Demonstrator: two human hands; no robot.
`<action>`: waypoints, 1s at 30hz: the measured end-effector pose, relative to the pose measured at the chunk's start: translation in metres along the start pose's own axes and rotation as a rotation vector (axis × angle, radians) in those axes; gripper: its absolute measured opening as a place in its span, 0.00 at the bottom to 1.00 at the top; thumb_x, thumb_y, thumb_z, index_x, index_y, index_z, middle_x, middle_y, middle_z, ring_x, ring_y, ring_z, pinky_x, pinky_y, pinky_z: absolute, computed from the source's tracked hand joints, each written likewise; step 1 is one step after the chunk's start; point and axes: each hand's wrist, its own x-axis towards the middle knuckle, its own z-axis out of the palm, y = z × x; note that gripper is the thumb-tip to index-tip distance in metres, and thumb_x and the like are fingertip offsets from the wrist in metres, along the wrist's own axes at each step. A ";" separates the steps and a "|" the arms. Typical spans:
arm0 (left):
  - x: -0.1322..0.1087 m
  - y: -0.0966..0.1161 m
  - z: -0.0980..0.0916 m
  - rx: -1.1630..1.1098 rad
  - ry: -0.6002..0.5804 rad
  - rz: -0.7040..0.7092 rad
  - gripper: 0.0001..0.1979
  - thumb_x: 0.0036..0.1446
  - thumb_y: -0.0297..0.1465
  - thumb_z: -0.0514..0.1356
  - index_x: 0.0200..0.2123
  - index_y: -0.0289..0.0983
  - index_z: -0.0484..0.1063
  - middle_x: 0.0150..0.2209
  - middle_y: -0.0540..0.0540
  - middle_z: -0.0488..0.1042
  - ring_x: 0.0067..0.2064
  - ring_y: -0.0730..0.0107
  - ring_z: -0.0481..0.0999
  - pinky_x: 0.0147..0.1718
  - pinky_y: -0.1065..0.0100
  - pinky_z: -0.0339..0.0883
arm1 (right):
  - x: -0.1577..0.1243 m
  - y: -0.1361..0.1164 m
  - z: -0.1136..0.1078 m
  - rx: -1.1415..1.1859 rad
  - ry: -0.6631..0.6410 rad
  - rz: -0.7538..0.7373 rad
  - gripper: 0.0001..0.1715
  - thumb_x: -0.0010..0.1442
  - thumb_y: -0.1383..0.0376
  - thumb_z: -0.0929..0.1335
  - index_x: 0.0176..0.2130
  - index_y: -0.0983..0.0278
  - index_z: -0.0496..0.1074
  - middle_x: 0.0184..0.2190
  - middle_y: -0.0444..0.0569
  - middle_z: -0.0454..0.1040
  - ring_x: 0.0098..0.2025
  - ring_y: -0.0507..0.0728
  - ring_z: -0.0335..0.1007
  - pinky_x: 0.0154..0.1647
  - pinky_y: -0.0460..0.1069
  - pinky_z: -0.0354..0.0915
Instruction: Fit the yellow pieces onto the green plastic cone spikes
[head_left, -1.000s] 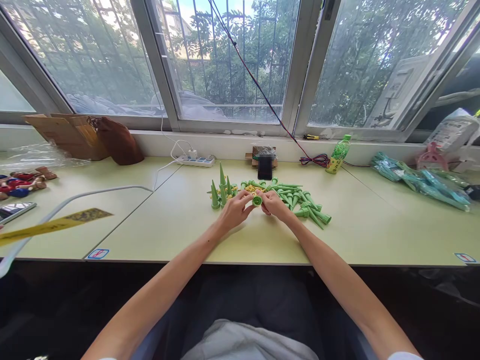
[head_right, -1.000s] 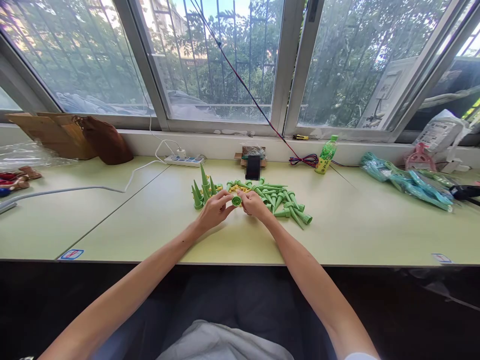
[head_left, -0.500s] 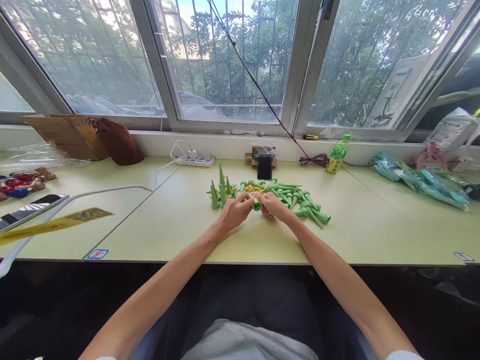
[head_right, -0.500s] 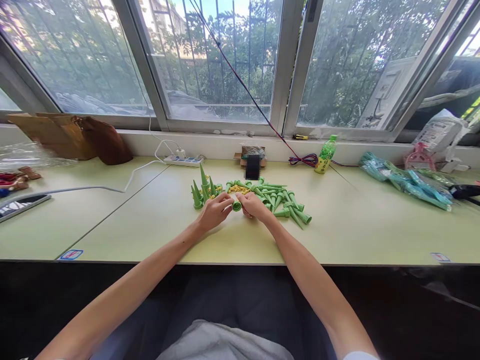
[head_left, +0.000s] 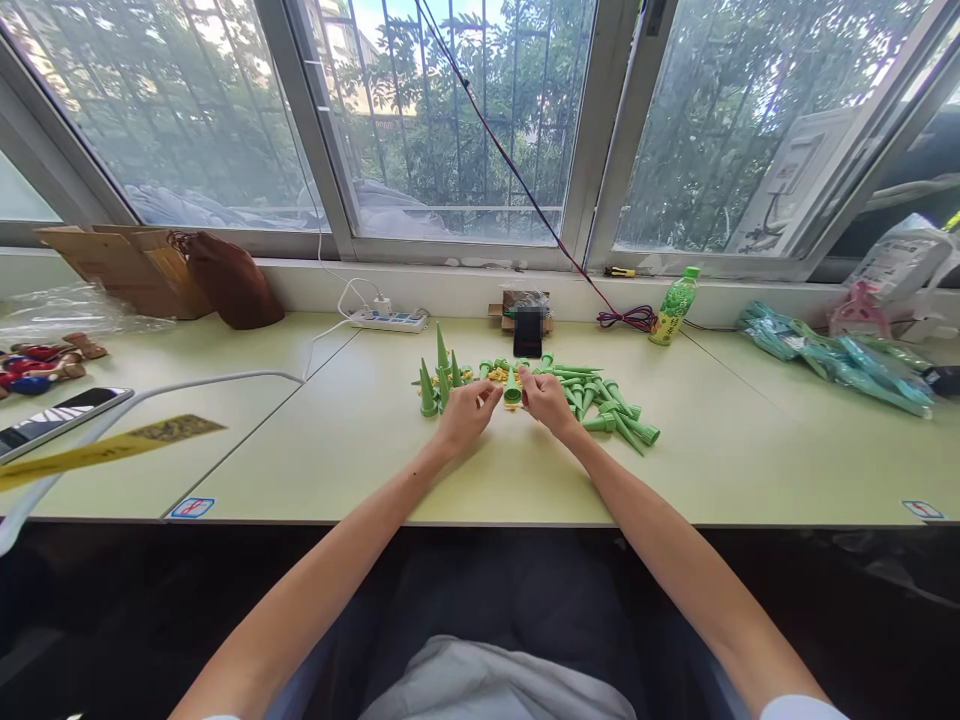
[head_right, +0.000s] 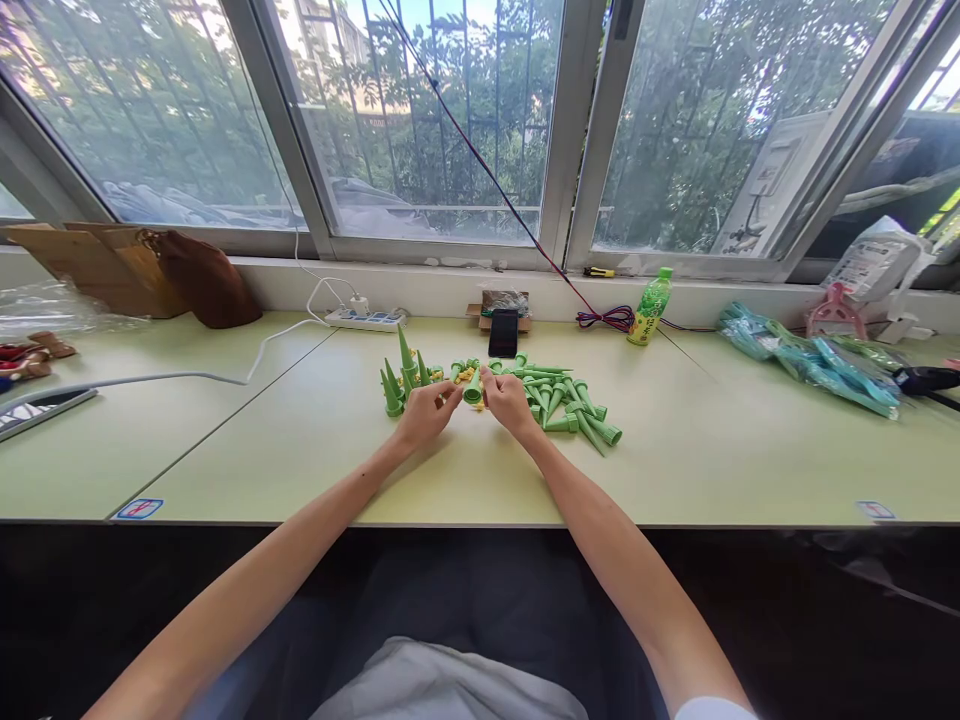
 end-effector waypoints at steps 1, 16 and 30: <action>0.000 0.002 0.000 -0.078 -0.032 -0.067 0.25 0.66 0.49 0.51 0.26 0.36 0.72 0.24 0.48 0.73 0.22 0.73 0.68 0.27 0.70 0.61 | 0.000 0.000 -0.001 -0.035 0.011 -0.029 0.43 0.66 0.37 0.57 0.12 0.61 0.58 0.10 0.44 0.59 0.15 0.49 0.56 0.21 0.46 0.55; 0.000 0.008 -0.004 -0.604 -0.353 -0.306 0.31 0.57 0.60 0.55 0.31 0.35 0.68 0.18 0.49 0.69 0.18 0.75 0.68 0.16 0.74 0.58 | -0.001 0.001 0.002 -0.073 -0.037 -0.114 0.41 0.66 0.39 0.56 0.14 0.61 0.61 0.14 0.47 0.67 0.18 0.51 0.63 0.26 0.47 0.59; -0.006 0.006 -0.004 -0.322 -0.270 -0.073 0.20 0.60 0.47 0.60 0.28 0.36 0.66 0.19 0.53 0.66 0.19 0.77 0.65 0.20 0.73 0.58 | -0.002 0.003 0.003 -0.099 -0.108 -0.063 0.39 0.68 0.43 0.58 0.13 0.61 0.57 0.11 0.44 0.59 0.18 0.50 0.57 0.24 0.47 0.55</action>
